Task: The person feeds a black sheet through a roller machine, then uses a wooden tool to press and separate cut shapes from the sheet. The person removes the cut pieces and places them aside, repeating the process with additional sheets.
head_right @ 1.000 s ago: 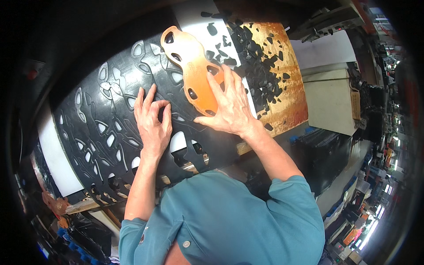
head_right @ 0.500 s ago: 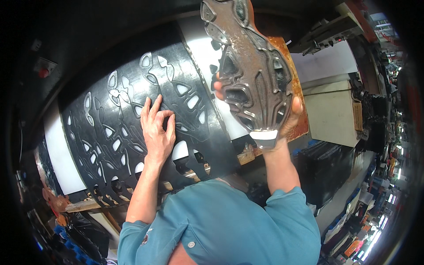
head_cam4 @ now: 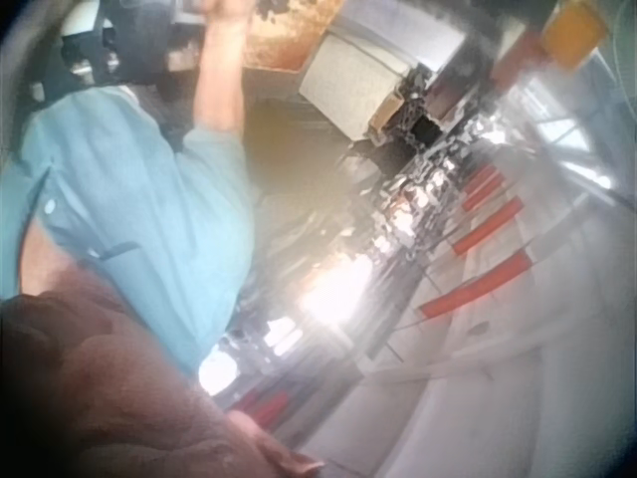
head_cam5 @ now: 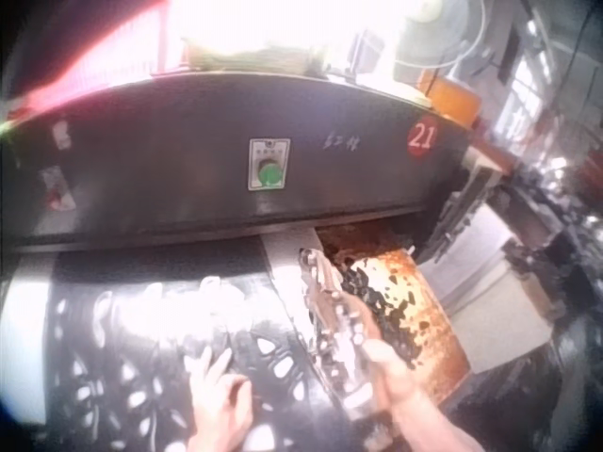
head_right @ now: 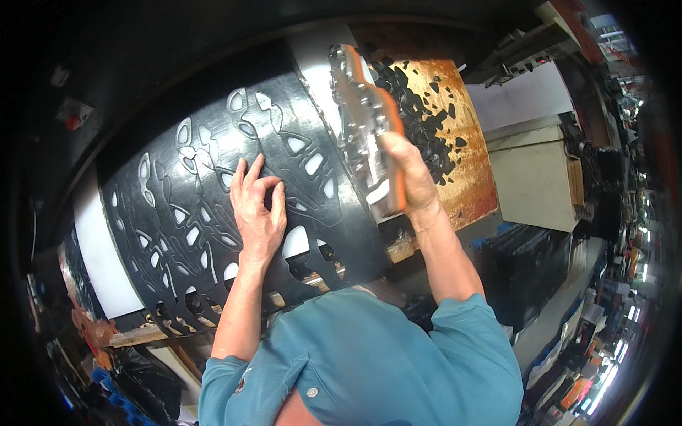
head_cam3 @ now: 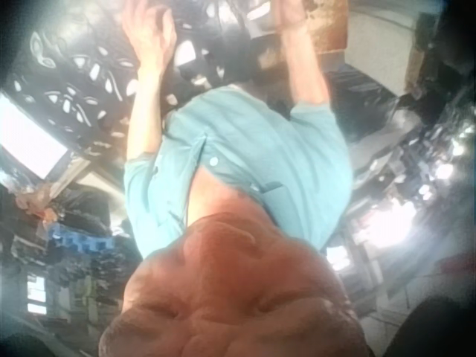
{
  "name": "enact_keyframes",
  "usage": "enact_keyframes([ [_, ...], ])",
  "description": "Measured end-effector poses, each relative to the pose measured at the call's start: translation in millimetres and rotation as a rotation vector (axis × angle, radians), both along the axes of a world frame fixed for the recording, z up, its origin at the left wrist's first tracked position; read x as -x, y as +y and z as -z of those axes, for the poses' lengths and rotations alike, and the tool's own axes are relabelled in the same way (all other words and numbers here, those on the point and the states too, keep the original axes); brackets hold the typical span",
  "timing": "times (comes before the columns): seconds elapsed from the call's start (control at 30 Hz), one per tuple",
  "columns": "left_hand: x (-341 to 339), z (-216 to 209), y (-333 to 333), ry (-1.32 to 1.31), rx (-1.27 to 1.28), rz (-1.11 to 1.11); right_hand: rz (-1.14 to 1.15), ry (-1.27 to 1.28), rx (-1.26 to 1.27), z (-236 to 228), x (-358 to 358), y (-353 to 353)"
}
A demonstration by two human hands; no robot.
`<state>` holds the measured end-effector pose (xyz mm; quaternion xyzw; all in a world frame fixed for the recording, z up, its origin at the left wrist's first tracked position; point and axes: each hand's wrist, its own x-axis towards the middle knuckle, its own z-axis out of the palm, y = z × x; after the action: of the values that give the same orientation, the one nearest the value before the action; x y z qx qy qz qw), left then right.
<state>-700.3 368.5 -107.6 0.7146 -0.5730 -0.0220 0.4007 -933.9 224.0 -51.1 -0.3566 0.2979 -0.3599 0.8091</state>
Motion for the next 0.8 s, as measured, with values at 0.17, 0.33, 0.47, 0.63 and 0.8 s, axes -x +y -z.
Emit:
enact_keyframes([
  [0.17,-1.4,1.8,-1.6,0.139,0.072,-0.06,-0.001,0.764,0.672,2.7,-24.4,45.9],
  [0.33,-2.5,1.8,-2.2,0.292,0.103,-0.103,0.074,1.098,1.276,27.5,-44.6,69.3],
  [0.47,-1.4,1.4,-3.5,0.214,0.063,-0.067,-0.141,0.794,1.214,48.0,-25.0,25.9],
  [0.63,-1.2,0.3,-3.8,0.126,0.044,-0.043,-0.188,0.926,1.397,74.7,-14.3,-37.9],
  [0.8,-2.0,-0.5,-4.2,0.089,0.045,-0.039,0.067,1.38,1.4,63.3,-3.1,-99.5],
])
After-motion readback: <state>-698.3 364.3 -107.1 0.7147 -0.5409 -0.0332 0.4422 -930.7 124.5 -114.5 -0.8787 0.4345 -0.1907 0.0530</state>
